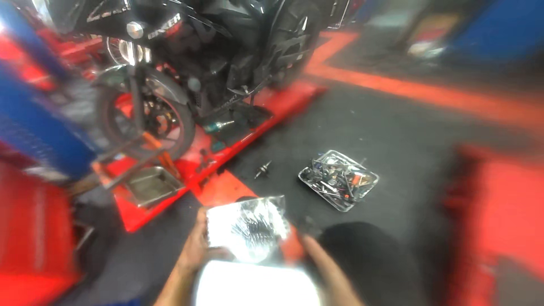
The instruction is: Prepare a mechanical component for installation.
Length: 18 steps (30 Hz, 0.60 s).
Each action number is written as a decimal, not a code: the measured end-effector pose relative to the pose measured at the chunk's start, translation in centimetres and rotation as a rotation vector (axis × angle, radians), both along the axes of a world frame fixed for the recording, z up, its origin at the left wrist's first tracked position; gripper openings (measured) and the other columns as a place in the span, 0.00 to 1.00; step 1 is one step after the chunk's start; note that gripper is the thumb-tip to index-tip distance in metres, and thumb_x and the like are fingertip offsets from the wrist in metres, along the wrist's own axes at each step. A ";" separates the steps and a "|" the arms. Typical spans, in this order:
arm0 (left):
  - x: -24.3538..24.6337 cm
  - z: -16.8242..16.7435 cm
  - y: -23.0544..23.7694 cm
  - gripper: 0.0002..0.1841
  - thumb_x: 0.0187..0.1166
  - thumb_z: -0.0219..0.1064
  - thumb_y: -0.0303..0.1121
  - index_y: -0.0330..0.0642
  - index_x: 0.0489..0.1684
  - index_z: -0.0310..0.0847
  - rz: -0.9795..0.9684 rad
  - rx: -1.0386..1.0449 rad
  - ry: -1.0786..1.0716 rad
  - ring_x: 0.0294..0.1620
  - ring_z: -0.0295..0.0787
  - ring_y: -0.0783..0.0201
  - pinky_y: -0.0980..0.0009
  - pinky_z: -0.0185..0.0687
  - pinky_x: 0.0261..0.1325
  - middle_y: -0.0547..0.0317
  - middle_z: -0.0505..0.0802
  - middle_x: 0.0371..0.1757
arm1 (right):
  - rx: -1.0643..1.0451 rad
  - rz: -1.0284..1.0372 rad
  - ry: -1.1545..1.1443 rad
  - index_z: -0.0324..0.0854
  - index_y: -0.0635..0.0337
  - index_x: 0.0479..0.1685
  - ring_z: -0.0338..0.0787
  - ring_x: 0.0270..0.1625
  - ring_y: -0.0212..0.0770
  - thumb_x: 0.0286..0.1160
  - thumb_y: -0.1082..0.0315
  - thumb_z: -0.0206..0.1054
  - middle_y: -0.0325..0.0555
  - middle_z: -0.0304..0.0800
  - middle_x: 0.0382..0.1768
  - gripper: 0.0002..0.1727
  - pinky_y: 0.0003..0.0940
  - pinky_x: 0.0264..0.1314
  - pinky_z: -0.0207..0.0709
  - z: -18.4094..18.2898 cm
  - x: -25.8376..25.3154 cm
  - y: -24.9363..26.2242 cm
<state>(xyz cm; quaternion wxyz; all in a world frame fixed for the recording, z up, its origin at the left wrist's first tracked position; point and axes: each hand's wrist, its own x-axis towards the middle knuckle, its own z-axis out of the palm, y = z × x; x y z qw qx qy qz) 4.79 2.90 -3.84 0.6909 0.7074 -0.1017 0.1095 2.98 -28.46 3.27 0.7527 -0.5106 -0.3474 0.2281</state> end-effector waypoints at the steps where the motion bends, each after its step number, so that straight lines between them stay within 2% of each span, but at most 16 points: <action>1: 0.2 -0.2 0.1 0.58 0.51 0.89 0.56 0.40 0.82 0.56 -0.024 -0.010 -0.033 0.64 0.89 0.72 0.68 0.88 0.68 0.63 0.88 0.67 | -0.126 -0.077 -0.220 0.19 0.59 0.94 0.79 0.80 0.37 0.63 0.63 0.82 0.49 0.68 0.86 0.71 0.41 0.83 0.77 -0.6 -0.3 0.0; 2: 0.4 -0.5 0.1 0.57 0.52 0.89 0.55 0.42 0.82 0.56 -0.043 -0.026 -0.068 0.64 0.89 0.69 0.66 0.89 0.68 0.61 0.88 0.67 | -0.255 -0.164 -0.436 0.20 0.58 0.95 0.73 0.84 0.34 0.65 0.61 0.81 0.53 0.63 0.88 0.69 0.38 0.88 0.69 -1.3 -0.6 -0.1; 3: 0.4 -0.8 0.3 0.57 0.53 0.89 0.54 0.44 0.83 0.55 -0.058 -0.031 -0.087 0.64 0.89 0.68 0.65 0.89 0.68 0.60 0.88 0.67 | -0.334 -0.238 -0.581 0.20 0.55 0.96 0.74 0.83 0.35 0.65 0.59 0.81 0.57 0.65 0.86 0.69 0.38 0.88 0.68 -2.1 -0.9 -0.1; 4: 0.3 -1.0 0.4 0.57 0.53 0.89 0.54 0.44 0.84 0.54 -0.067 -0.030 -0.089 0.65 0.89 0.67 0.64 0.88 0.69 0.59 0.87 0.68 | -0.360 -0.280 -0.646 0.22 0.53 0.96 0.78 0.81 0.37 0.65 0.58 0.82 0.58 0.71 0.82 0.69 0.40 0.87 0.70 -2.6 -0.9 -0.2; 5: 0.2 -1.0 0.5 0.58 0.54 0.88 0.55 0.44 0.85 0.53 -0.071 -0.022 -0.084 0.66 0.88 0.67 0.64 0.88 0.70 0.59 0.87 0.69 | -0.340 -0.308 -0.643 0.25 0.50 0.96 0.83 0.75 0.38 0.64 0.58 0.83 0.54 0.79 0.76 0.68 0.41 0.82 0.76 -2.7 -0.7 -0.1; 7: 0.0 -0.8 0.5 0.58 0.54 0.89 0.53 0.44 0.86 0.52 -0.089 -0.021 -0.067 0.67 0.88 0.65 0.63 0.88 0.71 0.58 0.87 0.70 | -0.219 -0.335 -0.423 0.31 0.46 0.97 0.93 0.61 0.36 0.65 0.65 0.83 0.39 0.92 0.60 0.65 0.40 0.68 0.88 -1.3 -0.2 0.6; 9: 0.0 -0.2 0.5 0.59 0.52 0.90 0.51 0.45 0.85 0.51 -0.129 -0.004 -0.056 0.66 0.89 0.64 0.62 0.88 0.70 0.57 0.87 0.69 | -0.078 -0.313 -0.056 0.33 0.53 0.95 0.97 0.43 0.38 0.69 0.73 0.77 0.38 0.97 0.45 0.59 0.41 0.50 0.94 1.3 0.5 1.3; 10: 0.1 0.3 0.5 0.58 0.55 0.89 0.52 0.46 0.85 0.50 -0.150 0.026 -0.058 0.67 0.88 0.65 0.63 0.87 0.71 0.58 0.86 0.71 | -0.035 -0.281 0.091 0.33 0.55 0.94 0.97 0.39 0.38 0.73 0.73 0.73 0.39 0.97 0.41 0.55 0.41 0.47 0.94 2.6 1.2 1.5; 11: 0.2 0.7 0.6 0.55 0.61 0.85 0.53 0.46 0.87 0.51 -0.171 0.044 -0.060 0.70 0.85 0.66 0.64 0.85 0.73 0.58 0.84 0.73 | 0.013 -0.230 0.204 0.34 0.56 0.93 0.97 0.39 0.40 0.76 0.71 0.72 0.42 0.97 0.41 0.52 0.41 0.47 0.94 3.7 1.9 1.4; 12: 0.3 0.8 0.6 0.46 0.72 0.75 0.55 0.48 0.88 0.53 -0.187 0.035 -0.056 0.72 0.82 0.68 0.66 0.81 0.75 0.60 0.83 0.76 | 0.069 -0.147 0.272 0.32 0.56 0.93 0.98 0.45 0.44 0.74 0.71 0.73 0.47 0.96 0.47 0.54 0.44 0.52 0.93 4.5 2.6 1.1; 13: 0.4 0.6 0.3 0.35 0.84 0.62 0.57 0.51 0.86 0.61 -0.178 -0.048 -0.029 0.72 0.82 0.71 0.69 0.79 0.74 0.63 0.84 0.75 | 0.106 -0.068 0.264 0.30 0.54 0.94 0.96 0.53 0.49 0.69 0.72 0.74 0.51 0.94 0.58 0.58 0.48 0.58 0.91 5.0 2.9 0.7; 14: 0.7 0.3 -0.2 0.27 0.88 0.57 0.52 0.49 0.80 0.72 -0.156 -0.194 0.009 0.68 0.84 0.73 0.71 0.79 0.72 0.64 0.88 0.70 | 0.102 -0.012 0.153 0.28 0.51 0.95 0.93 0.63 0.50 0.65 0.70 0.78 0.50 0.88 0.69 0.63 0.50 0.64 0.88 5.2 3.0 0.4; 15: 0.8 0.0 -0.3 0.22 0.90 0.56 0.46 0.42 0.74 0.75 -0.150 -0.297 0.036 0.65 0.86 0.73 0.72 0.81 0.70 0.62 0.91 0.65 | 0.060 -0.001 -0.035 0.27 0.47 0.96 0.88 0.71 0.47 0.64 0.70 0.79 0.45 0.81 0.77 0.65 0.48 0.72 0.85 5.1 3.1 0.2; 16: 1.1 -0.6 -0.5 0.18 0.88 0.59 0.39 0.36 0.65 0.79 -0.134 -0.389 0.049 0.58 0.89 0.74 0.74 0.84 0.63 0.60 0.93 0.56 | -0.013 -0.063 -0.252 0.28 0.43 0.97 0.84 0.75 0.42 0.65 0.71 0.78 0.41 0.78 0.80 0.64 0.45 0.76 0.82 4.7 2.9 0.2; 17: 1.3 -0.3 -0.6 0.16 0.86 0.60 0.36 0.35 0.61 0.81 -0.165 -0.414 0.071 0.54 0.89 0.76 0.77 0.84 0.59 0.62 0.94 0.51 | -0.110 -0.157 -0.463 0.30 0.41 0.97 0.81 0.77 0.38 0.67 0.70 0.77 0.39 0.76 0.81 0.62 0.41 0.80 0.78 4.0 2.9 0.2; 18: 1.3 0.8 -0.8 0.15 0.87 0.58 0.35 0.36 0.60 0.81 -0.217 -0.402 0.095 0.55 0.89 0.77 0.77 0.84 0.60 0.63 0.94 0.52 | -0.187 -0.245 -0.628 0.32 0.42 0.98 0.80 0.78 0.35 0.68 0.68 0.77 0.41 0.76 0.81 0.61 0.39 0.83 0.74 3.3 2.9 0.3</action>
